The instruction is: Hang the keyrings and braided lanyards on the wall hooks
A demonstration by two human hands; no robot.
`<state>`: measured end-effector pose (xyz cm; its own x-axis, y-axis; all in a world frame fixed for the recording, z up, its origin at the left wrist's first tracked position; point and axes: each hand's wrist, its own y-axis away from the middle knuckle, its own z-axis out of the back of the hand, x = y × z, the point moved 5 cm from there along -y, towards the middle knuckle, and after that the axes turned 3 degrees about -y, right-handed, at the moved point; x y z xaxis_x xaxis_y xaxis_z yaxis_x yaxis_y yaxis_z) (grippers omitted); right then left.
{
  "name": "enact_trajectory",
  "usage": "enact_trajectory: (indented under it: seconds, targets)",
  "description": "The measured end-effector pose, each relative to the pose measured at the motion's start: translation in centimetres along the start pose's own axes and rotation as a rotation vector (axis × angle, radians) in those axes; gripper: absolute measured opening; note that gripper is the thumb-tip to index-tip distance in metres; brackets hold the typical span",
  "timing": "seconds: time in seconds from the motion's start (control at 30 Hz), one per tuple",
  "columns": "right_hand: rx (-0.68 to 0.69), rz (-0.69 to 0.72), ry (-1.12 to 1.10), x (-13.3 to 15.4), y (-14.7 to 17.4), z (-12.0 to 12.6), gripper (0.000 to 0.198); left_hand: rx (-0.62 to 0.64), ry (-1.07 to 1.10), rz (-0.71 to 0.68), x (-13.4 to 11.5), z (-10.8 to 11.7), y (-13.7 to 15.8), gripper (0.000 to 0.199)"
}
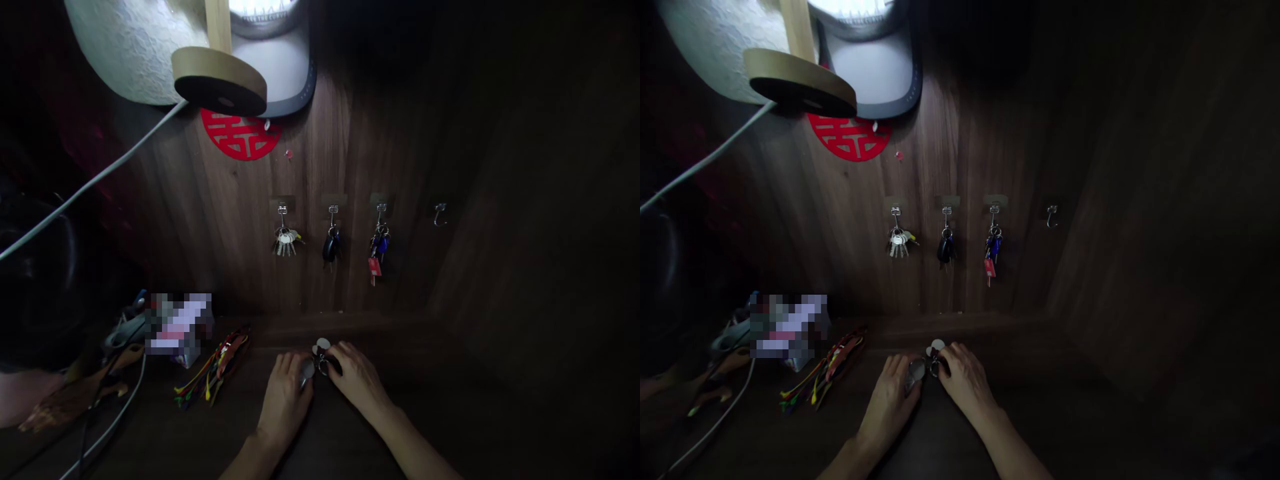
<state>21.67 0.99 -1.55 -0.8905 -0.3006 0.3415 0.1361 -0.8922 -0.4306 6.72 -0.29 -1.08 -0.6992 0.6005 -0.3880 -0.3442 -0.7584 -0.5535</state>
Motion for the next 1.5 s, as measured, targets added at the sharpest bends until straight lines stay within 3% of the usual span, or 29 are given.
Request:
enact_trajectory:
  seconds: [0.2,0.43,0.77,1.03,1.23,1.5]
  targets:
    - [-0.093,-0.092,0.095,-0.7,-0.1,0.3,0.010,0.098,0.055,-0.030,-0.7,-0.1,0.0,0.039]
    - [0.023,0.134,0.006,1.1,0.2,0.7,0.046,0.137,0.078,-0.053,-1.0,-0.2,0.1,0.041]
    - [-0.006,0.136,-0.002,-0.1,0.1,0.5,0.020,0.105,0.075,-0.051,-0.9,-0.1,0.2,0.038]
    - [-0.140,0.098,-0.373,0.5,-0.4,1.9,0.011,0.106,0.112,-0.022,-1.1,0.3,0.1,0.039]
    - [-0.103,0.112,-0.576,1.7,-0.2,2.4,0.009,0.037,0.260,0.046,-0.8,1.4,0.0,0.021]
    - [-0.061,-0.011,-0.774,2.0,-0.6,2.4,0.020,0.048,0.612,0.256,0.6,1.0,-1.1,0.023]
